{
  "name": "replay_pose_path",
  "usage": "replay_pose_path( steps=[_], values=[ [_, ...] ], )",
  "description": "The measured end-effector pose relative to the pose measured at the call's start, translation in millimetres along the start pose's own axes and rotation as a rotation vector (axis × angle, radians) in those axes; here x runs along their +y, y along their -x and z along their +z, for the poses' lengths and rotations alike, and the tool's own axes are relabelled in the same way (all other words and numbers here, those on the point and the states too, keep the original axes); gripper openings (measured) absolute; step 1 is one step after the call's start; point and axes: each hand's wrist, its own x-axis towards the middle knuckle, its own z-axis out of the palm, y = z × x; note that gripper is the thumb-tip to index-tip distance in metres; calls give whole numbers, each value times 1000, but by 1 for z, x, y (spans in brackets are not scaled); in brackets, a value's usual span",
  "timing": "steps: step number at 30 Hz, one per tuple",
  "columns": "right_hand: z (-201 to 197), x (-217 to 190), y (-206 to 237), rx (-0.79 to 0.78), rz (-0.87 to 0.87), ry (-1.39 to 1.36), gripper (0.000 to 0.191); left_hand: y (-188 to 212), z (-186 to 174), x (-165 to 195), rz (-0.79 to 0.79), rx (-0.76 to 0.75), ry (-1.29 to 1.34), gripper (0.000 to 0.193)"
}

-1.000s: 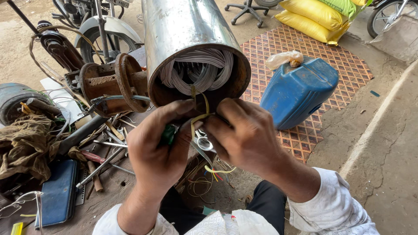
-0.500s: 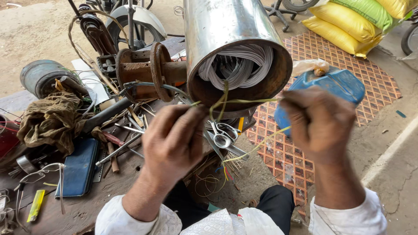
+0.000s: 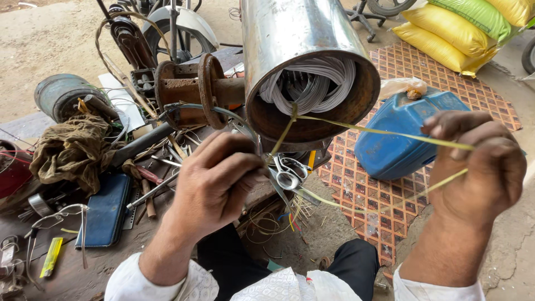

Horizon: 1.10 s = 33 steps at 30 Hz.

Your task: The person sits at a workbench and repairs a grinding mill machine. They fit a bearing onto the machine shaft, adjust the wire coil inside the drum, then use a yellow plastic strip to tie and secure wires inside the drum and cut the strip with scissors.

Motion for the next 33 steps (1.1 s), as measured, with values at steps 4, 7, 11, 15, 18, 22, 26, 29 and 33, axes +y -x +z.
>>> replay_pose_path(
  steps=[4,7,11,15,18,22,26,29,33],
  values=[
    [18,-7,-3,-128,150,-530,48,-14,8,-4,89,-134,451,9],
    [23,-14,-13,-281,191,-614,44,-23,14,-16,40,-288,544,12],
    [22,-20,-38,-266,234,-531,38,-25,19,-20,36,-255,123,16],
    [20,-25,-75,-435,119,-52,30,-26,25,-19,51,-228,17,18],
    [18,-34,-88,-560,106,81,30,-28,23,-23,85,-207,17,19],
    [17,-30,-91,-615,74,112,31,-32,20,-27,189,-190,-55,22],
    [9,-21,-76,-561,92,35,27,-40,19,-32,186,-190,-108,22],
    [-2,-14,-69,-581,94,51,27,-42,17,-33,172,-174,-75,23],
    [-10,-4,-61,-582,60,21,26,-43,14,-34,178,-198,-59,26]
  ],
)
